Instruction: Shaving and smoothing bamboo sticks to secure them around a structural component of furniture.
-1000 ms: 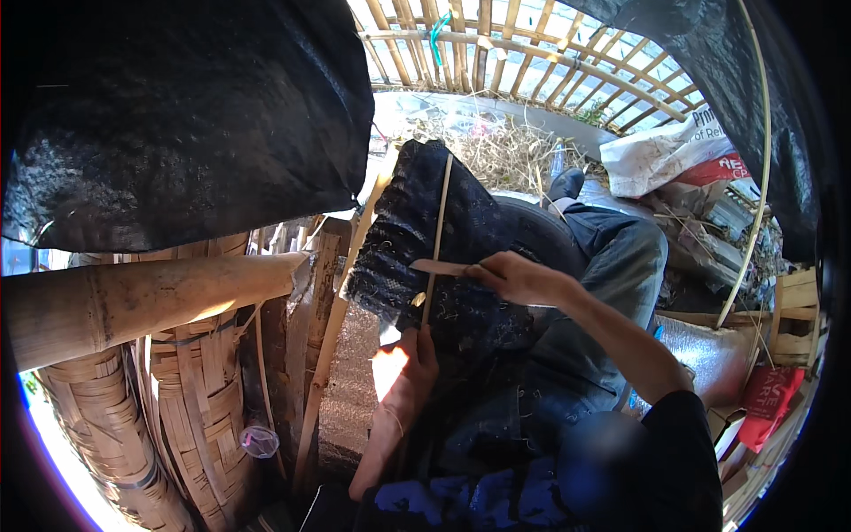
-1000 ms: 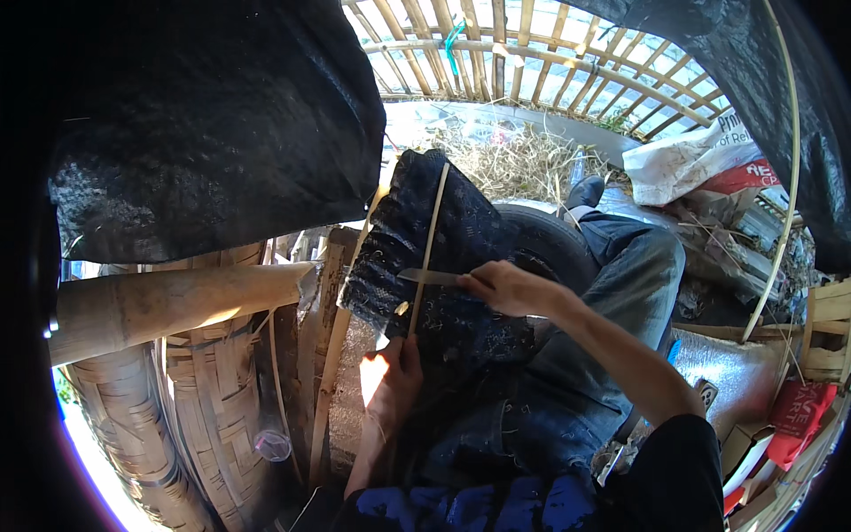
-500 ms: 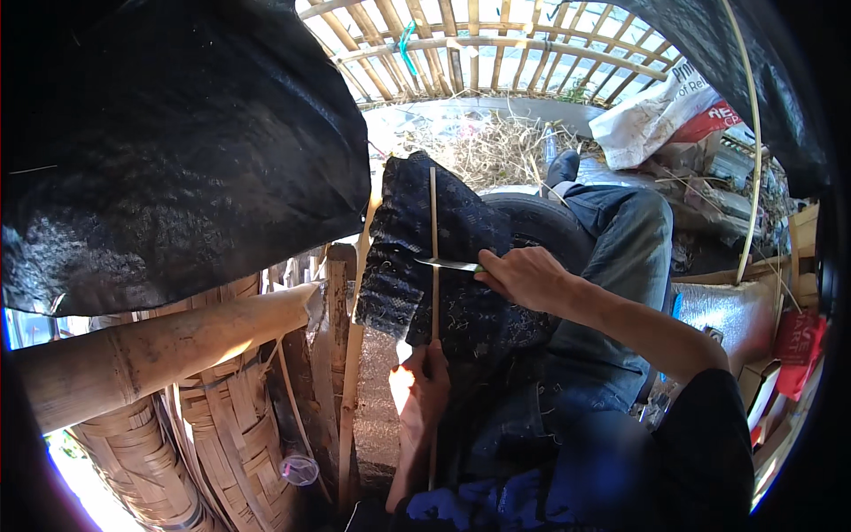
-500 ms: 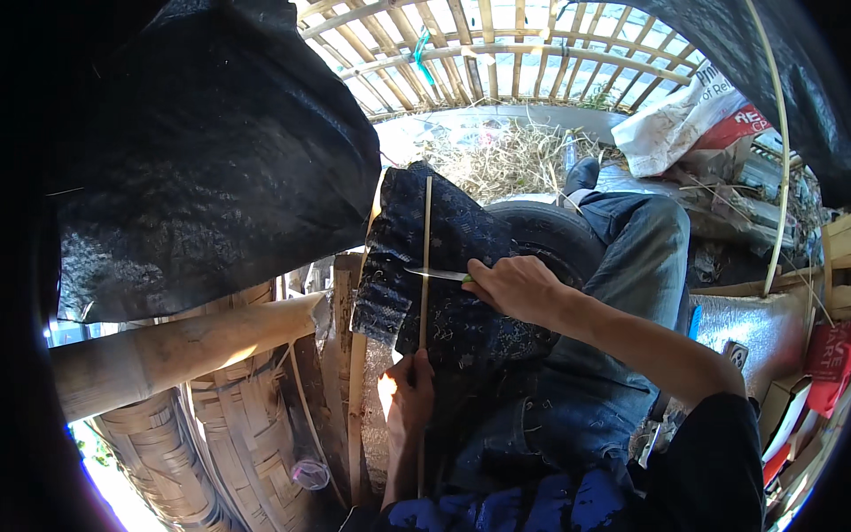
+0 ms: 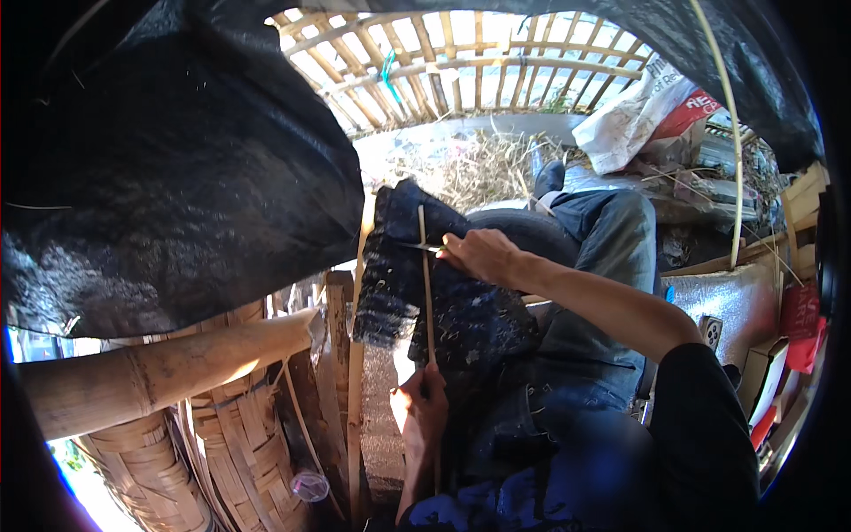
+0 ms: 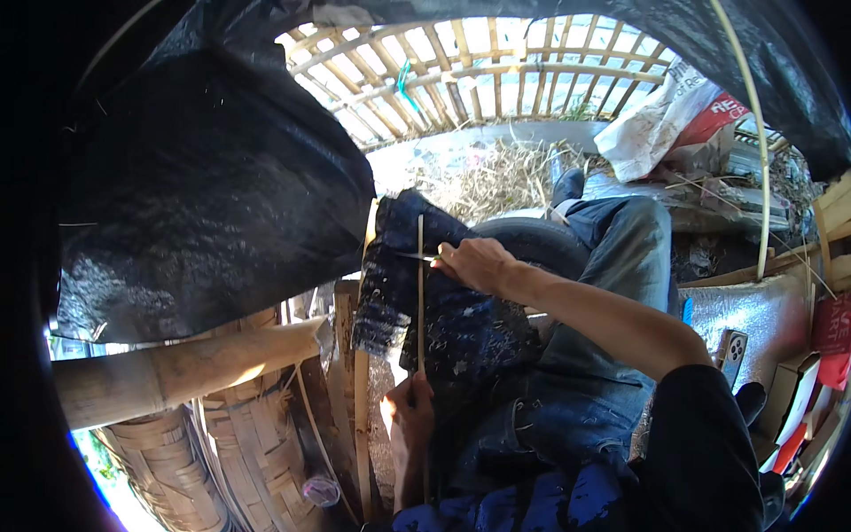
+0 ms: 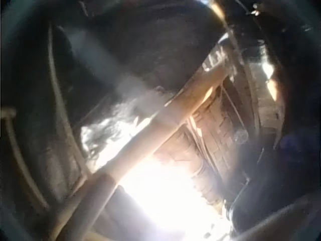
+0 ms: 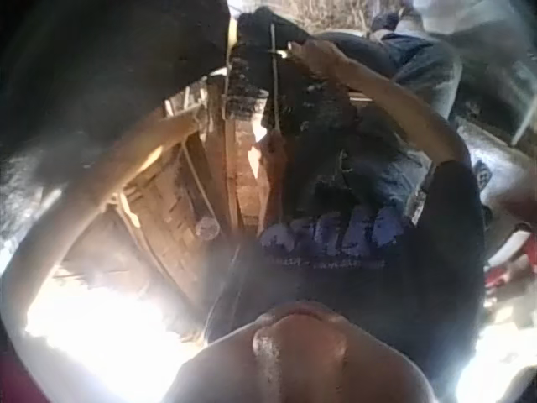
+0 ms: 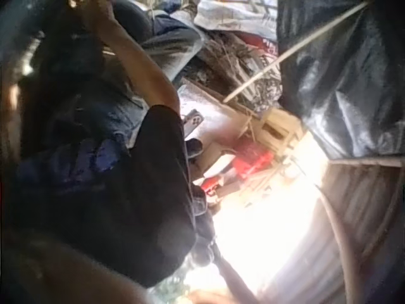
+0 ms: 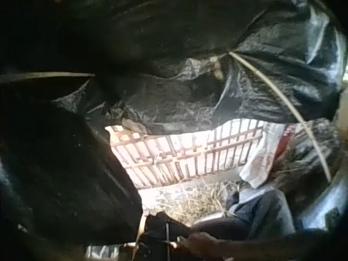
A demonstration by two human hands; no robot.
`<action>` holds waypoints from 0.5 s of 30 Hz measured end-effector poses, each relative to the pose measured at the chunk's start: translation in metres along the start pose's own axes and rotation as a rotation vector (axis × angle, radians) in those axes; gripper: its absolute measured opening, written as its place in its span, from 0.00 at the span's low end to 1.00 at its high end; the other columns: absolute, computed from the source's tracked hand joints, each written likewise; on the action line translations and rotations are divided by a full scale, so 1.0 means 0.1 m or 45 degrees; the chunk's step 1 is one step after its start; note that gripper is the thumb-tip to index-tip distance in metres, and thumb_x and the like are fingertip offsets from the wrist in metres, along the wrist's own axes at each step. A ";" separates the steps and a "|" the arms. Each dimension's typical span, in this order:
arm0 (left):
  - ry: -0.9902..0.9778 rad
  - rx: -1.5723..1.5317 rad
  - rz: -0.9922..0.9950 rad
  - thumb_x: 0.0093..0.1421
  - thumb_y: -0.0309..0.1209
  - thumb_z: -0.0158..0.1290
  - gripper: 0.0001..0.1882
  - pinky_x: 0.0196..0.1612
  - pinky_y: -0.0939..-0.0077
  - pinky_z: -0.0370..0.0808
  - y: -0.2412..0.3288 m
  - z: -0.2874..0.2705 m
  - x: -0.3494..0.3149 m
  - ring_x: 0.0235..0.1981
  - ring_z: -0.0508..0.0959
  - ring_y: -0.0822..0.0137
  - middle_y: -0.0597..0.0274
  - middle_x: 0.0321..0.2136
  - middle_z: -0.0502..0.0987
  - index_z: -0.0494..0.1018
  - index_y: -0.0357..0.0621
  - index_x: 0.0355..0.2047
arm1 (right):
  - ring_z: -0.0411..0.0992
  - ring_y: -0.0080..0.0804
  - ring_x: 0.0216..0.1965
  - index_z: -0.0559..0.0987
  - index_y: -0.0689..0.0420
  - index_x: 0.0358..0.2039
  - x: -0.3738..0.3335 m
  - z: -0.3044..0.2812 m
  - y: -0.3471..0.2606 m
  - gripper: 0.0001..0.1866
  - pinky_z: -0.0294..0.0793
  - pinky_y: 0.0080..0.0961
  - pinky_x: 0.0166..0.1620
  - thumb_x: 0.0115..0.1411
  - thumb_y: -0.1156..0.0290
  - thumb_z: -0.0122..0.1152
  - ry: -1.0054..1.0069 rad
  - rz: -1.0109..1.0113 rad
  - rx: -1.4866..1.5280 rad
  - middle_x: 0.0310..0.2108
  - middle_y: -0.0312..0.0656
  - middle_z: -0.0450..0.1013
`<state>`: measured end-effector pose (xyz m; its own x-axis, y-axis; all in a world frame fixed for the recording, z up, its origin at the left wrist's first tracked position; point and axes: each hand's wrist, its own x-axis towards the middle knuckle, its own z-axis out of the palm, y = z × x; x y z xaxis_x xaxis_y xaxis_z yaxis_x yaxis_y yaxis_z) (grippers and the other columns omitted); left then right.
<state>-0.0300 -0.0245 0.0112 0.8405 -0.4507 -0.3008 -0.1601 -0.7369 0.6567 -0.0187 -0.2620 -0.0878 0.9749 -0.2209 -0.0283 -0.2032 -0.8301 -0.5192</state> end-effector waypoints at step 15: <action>-0.073 -0.140 -0.213 0.61 0.40 0.46 0.22 0.19 0.76 0.59 -0.25 -0.05 -0.22 0.15 0.63 0.77 0.65 0.10 0.65 0.68 0.36 0.16 | 0.70 0.44 0.19 0.67 0.61 0.42 0.09 0.10 0.18 0.17 0.67 0.39 0.22 0.62 0.59 0.45 0.455 -0.110 0.075 0.13 0.48 0.66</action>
<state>-0.0416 0.0062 0.0050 0.8192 -0.3568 -0.4490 0.0397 -0.7458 0.6650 -0.0131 -0.2742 -0.1061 0.8927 -0.3246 0.3126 -0.1057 -0.8252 -0.5549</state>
